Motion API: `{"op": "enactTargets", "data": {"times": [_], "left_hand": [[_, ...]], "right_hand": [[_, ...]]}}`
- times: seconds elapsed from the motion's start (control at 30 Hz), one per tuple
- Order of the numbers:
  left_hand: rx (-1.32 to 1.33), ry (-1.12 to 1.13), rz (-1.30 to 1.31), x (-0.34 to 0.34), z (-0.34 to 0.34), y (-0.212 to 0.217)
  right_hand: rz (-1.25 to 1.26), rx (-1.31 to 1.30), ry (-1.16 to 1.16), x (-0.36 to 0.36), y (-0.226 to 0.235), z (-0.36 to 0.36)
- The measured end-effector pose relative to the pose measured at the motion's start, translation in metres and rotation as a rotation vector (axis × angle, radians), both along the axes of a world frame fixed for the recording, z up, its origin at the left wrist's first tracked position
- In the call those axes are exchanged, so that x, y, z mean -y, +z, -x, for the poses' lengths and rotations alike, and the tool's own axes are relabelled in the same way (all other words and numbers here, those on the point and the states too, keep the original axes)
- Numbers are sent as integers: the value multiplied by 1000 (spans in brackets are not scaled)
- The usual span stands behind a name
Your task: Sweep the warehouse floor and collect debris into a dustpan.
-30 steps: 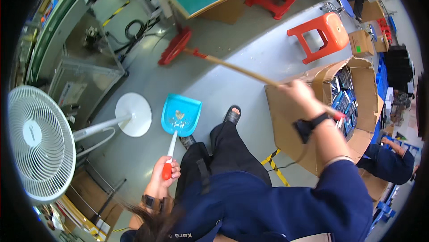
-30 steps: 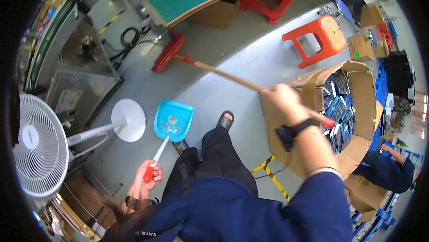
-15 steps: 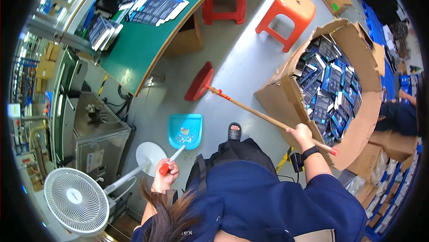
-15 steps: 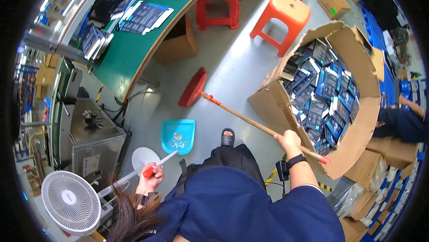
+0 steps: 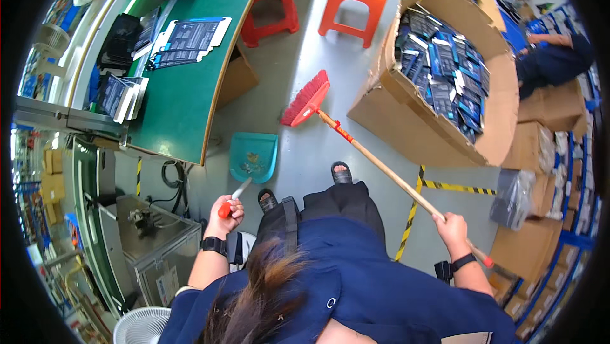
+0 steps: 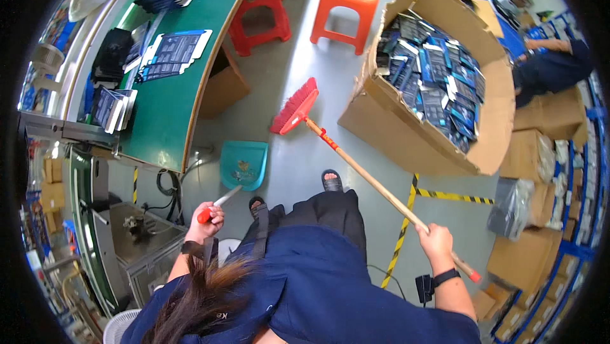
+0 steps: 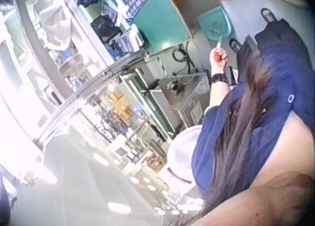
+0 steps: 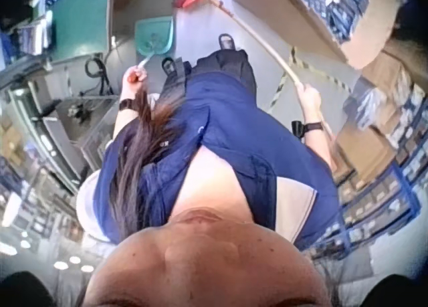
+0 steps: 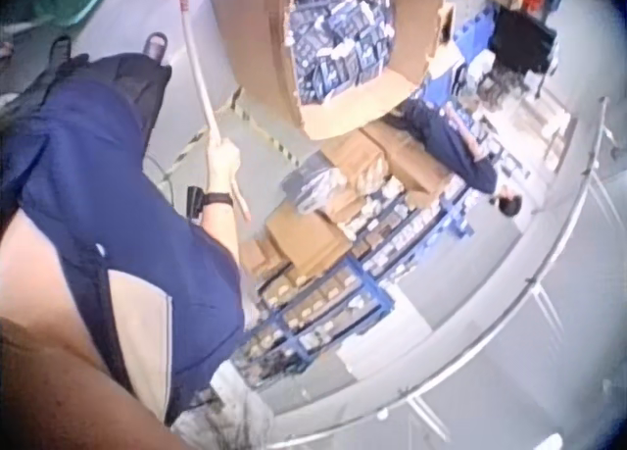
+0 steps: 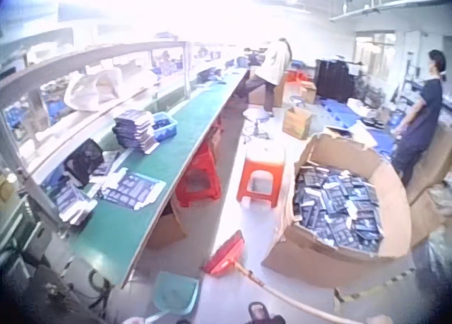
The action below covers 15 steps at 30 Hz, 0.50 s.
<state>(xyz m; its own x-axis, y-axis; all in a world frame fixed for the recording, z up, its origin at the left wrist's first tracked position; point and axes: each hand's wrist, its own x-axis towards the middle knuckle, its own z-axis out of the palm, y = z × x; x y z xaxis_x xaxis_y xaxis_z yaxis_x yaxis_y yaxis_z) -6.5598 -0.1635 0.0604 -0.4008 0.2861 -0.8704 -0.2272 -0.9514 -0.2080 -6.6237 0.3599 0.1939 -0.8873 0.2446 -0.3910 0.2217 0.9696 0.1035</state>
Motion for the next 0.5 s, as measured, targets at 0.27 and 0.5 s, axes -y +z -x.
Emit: {"op": "enactTargets", "data": {"times": [0.27, 0.5], "left_hand": [[16, -241, 29, 68, 6, -9], [114, -314, 18, 69, 8, -25]], "right_hand": [[-222, 193, -188, 21, 70, -206], [-179, 544, -571, 53, -7, -332]]}}
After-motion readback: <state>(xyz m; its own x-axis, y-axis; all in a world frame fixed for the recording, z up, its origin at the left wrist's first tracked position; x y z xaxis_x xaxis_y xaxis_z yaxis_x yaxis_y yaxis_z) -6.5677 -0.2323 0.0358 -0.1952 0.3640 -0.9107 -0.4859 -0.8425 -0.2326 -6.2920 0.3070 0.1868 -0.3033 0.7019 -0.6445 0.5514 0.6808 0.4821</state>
